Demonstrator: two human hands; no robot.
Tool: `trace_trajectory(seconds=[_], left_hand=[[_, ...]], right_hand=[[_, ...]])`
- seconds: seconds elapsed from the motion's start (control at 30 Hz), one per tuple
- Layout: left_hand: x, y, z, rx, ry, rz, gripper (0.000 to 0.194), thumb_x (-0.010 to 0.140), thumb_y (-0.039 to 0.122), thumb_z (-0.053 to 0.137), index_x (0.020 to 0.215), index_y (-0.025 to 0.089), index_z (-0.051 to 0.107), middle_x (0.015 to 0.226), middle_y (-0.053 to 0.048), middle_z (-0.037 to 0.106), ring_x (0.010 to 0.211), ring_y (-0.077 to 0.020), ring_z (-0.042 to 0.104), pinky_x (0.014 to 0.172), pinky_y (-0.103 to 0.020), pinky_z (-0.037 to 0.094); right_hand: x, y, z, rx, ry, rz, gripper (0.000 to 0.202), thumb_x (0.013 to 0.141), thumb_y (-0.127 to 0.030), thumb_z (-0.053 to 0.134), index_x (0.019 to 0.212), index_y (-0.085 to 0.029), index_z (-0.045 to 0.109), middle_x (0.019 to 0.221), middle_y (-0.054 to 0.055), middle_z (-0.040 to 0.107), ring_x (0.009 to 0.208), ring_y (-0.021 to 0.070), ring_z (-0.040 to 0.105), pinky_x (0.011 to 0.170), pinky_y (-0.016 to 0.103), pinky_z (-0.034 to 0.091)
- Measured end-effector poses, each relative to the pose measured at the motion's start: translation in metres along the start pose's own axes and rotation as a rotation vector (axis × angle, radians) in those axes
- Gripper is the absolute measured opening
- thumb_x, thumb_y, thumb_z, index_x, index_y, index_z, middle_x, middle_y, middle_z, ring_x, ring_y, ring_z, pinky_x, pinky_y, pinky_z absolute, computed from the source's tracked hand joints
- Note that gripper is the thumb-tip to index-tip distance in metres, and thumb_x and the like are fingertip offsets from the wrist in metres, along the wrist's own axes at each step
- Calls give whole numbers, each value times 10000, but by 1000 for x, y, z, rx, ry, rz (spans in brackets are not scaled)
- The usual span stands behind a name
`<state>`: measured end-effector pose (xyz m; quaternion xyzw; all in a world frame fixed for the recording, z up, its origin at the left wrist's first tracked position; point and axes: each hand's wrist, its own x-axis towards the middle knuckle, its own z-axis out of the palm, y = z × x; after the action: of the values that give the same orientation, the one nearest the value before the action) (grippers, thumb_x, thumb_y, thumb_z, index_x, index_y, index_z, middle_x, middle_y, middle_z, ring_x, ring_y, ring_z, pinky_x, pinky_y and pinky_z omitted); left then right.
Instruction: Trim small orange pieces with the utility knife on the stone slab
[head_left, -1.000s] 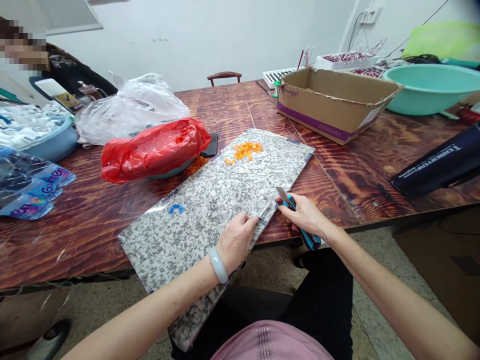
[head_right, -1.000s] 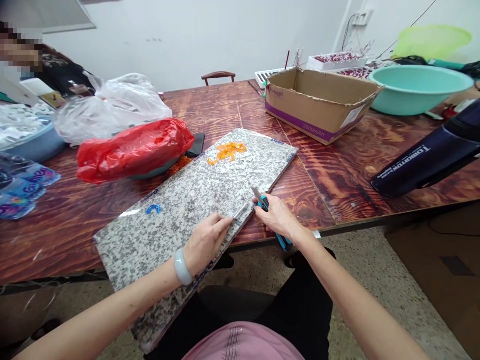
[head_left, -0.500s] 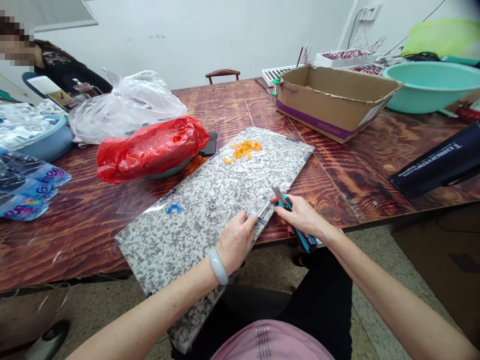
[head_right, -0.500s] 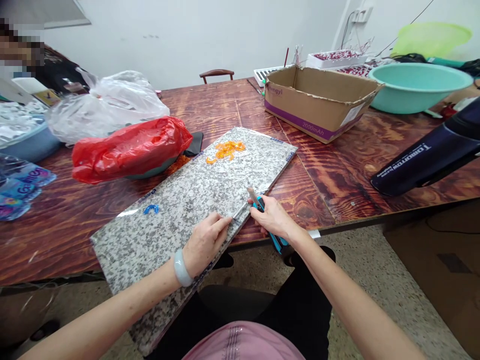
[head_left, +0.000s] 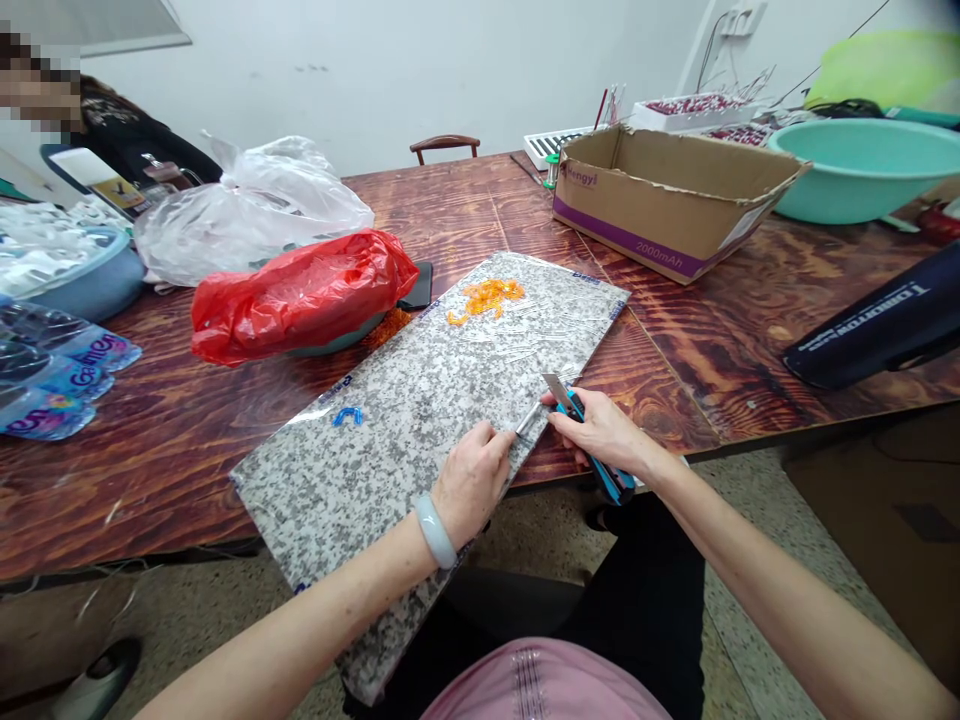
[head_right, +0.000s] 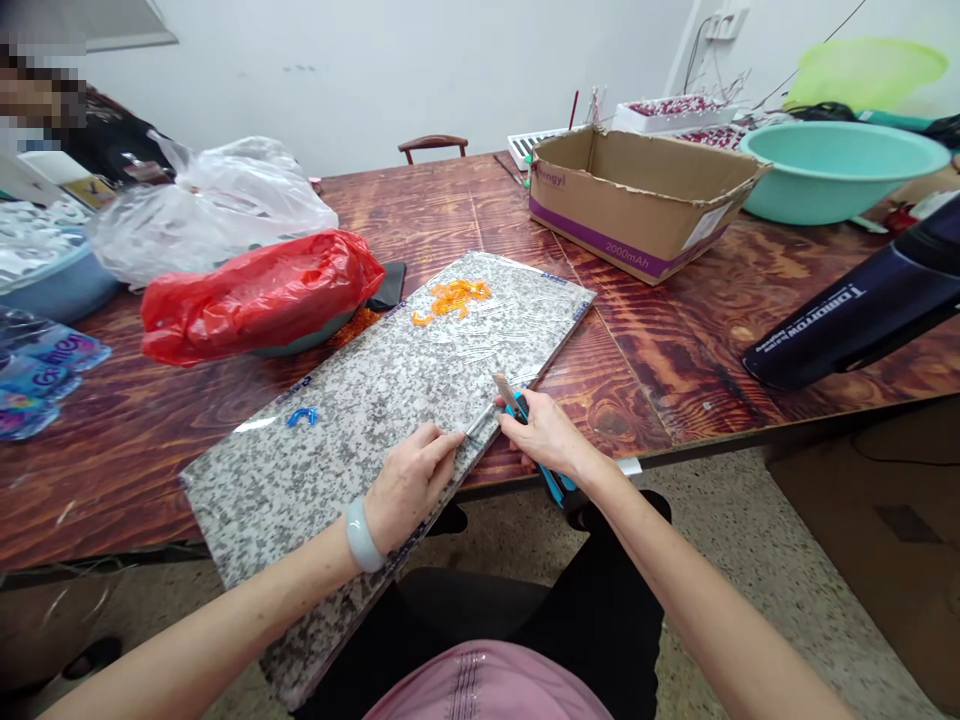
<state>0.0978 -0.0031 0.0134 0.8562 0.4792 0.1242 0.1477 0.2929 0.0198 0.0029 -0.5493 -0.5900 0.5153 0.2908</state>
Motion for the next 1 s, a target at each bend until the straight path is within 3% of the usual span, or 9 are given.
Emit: trace_trajectory(seconds=[0.7, 0.87, 1.0], left_hand=[[1, -5, 0, -32, 3, -5, 228, 851, 169, 369, 998, 182, 544, 808, -33, 477, 731, -137, 501, 677, -246, 416], [2, -5, 2, -25, 28, -15, 213, 859, 177, 351, 969, 181, 534, 802, -32, 500, 743, -143, 514, 680, -254, 412], [3, -5, 1, -44, 50, -25, 168, 849, 166, 356, 911, 168, 512, 824, -39, 524, 772, -150, 520, 702, -263, 412]], right_hand=[[1, -2, 0, -45, 1, 35, 329, 804, -339, 441, 1093, -185, 473, 546, -56, 482, 378, 83, 465, 365, 182, 401], [-2, -6, -8, -197, 75, 9, 302, 809, -348, 427, 1051, -179, 492, 549, -53, 481, 417, 87, 469, 427, 187, 377], [-10, -14, -9, -439, 120, -82, 196, 815, -331, 415, 871, -179, 526, 559, -43, 477, 484, 91, 445, 489, 195, 328]])
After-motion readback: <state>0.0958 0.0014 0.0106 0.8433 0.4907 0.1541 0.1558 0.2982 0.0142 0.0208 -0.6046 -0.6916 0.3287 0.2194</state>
